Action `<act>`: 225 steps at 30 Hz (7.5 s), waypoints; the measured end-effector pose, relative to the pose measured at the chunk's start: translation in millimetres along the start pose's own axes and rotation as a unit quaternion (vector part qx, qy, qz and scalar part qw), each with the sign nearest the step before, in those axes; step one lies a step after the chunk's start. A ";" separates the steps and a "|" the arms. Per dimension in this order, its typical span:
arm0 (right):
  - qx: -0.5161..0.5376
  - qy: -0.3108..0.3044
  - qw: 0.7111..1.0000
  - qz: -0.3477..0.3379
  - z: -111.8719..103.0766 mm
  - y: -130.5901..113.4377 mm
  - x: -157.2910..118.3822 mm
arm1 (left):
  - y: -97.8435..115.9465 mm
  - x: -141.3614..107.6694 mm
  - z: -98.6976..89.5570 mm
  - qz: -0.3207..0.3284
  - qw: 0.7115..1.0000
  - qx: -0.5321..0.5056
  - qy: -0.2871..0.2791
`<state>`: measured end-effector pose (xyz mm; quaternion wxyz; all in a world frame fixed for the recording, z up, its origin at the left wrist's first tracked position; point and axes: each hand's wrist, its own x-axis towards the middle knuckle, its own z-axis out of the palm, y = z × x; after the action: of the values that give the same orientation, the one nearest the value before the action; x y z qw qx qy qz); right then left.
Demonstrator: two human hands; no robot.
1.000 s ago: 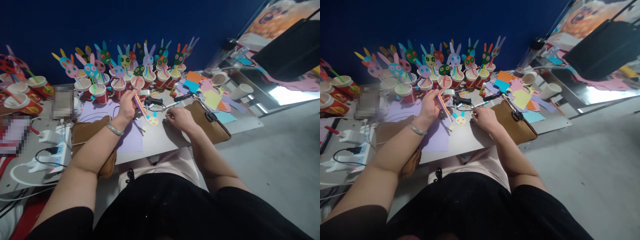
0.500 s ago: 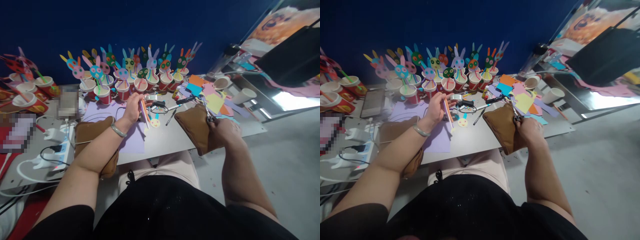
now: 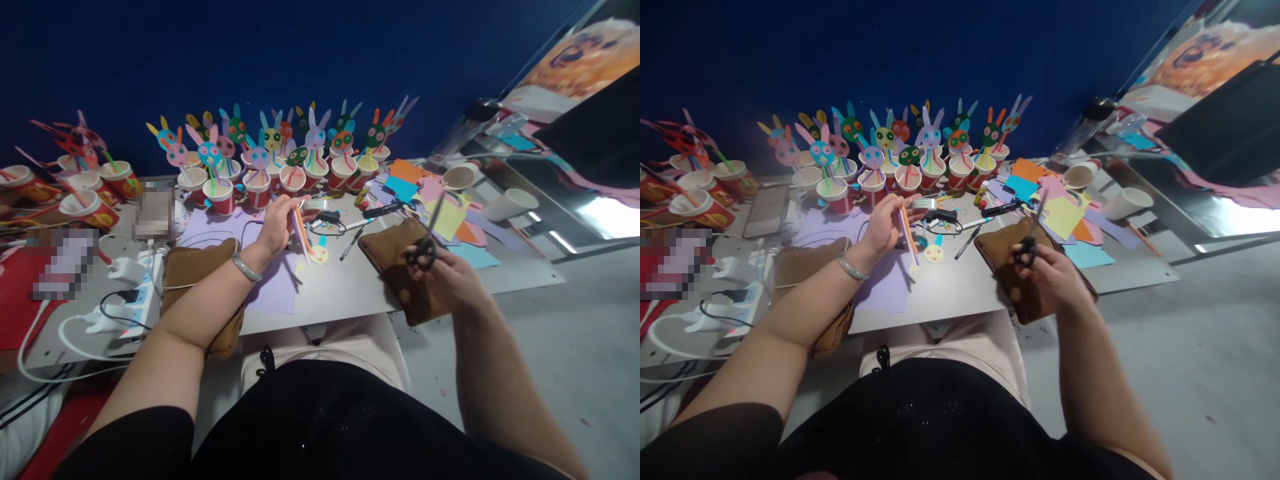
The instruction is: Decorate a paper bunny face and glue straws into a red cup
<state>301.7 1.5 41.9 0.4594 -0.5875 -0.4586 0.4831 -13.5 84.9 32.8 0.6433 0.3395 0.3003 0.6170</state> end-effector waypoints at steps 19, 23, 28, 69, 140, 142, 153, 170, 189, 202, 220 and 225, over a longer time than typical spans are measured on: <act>0.006 -0.298 0.954 -0.043 152.0 19.6 -1.3 | 7.3 -8.9 11.7 -0.008 1.000 -0.015 0.020; 0.025 -0.285 0.957 -0.054 160.9 23.4 5.8 | 6.9 -10.1 15.1 -0.020 0.999 -0.019 0.024; 0.035 -0.269 0.960 -0.069 168.2 26.1 12.1 | 6.4 -10.6 17.9 -0.035 0.999 -0.014 0.033; 0.149 -0.257 0.955 -0.012 177.7 22.6 4.1 | 1.6 -9.6 15.1 -0.058 0.991 -0.115 0.018; -0.550 0.103 0.826 0.071 -46.8 -3.5 60.5 | 12.1 -13.2 14.8 -0.076 0.995 -0.062 -0.029; -0.575 0.071 0.811 0.082 -54.0 -10.2 68.2 | 13.0 -13.1 15.1 -0.085 0.994 -0.056 -0.028; -0.434 -0.037 0.865 -0.248 17.5 -57.1 67.1 | 9.6 -12.1 13.2 -0.105 0.988 0.029 -0.105; -0.277 -0.306 0.758 -0.506 117.5 -38.6 109.7 | -5.4 -8.1 -0.6 -0.058 0.964 0.184 -0.181; -0.173 -0.235 0.854 -0.430 119.4 -17.4 102.4 | -11.5 -22.9 3.1 0.070 0.916 0.357 -0.170; -0.037 -0.184 0.927 -0.325 127.2 -10.5 99.0 | -12.2 -31.3 8.8 0.229 0.837 0.464 -0.177; 0.079 -0.240 0.945 -0.206 122.8 -14.2 99.2 | -27.0 -42.3 11.8 0.305 0.806 0.456 -0.223; 0.022 -0.304 0.931 -0.202 118.3 -19.2 99.1 | -28.4 -44.0 10.1 0.287 0.807 0.460 -0.235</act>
<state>194.0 113.3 33.2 0.3987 -0.2970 -0.6746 0.5456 8.8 40.1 14.4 0.2564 0.8008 0.2771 0.4649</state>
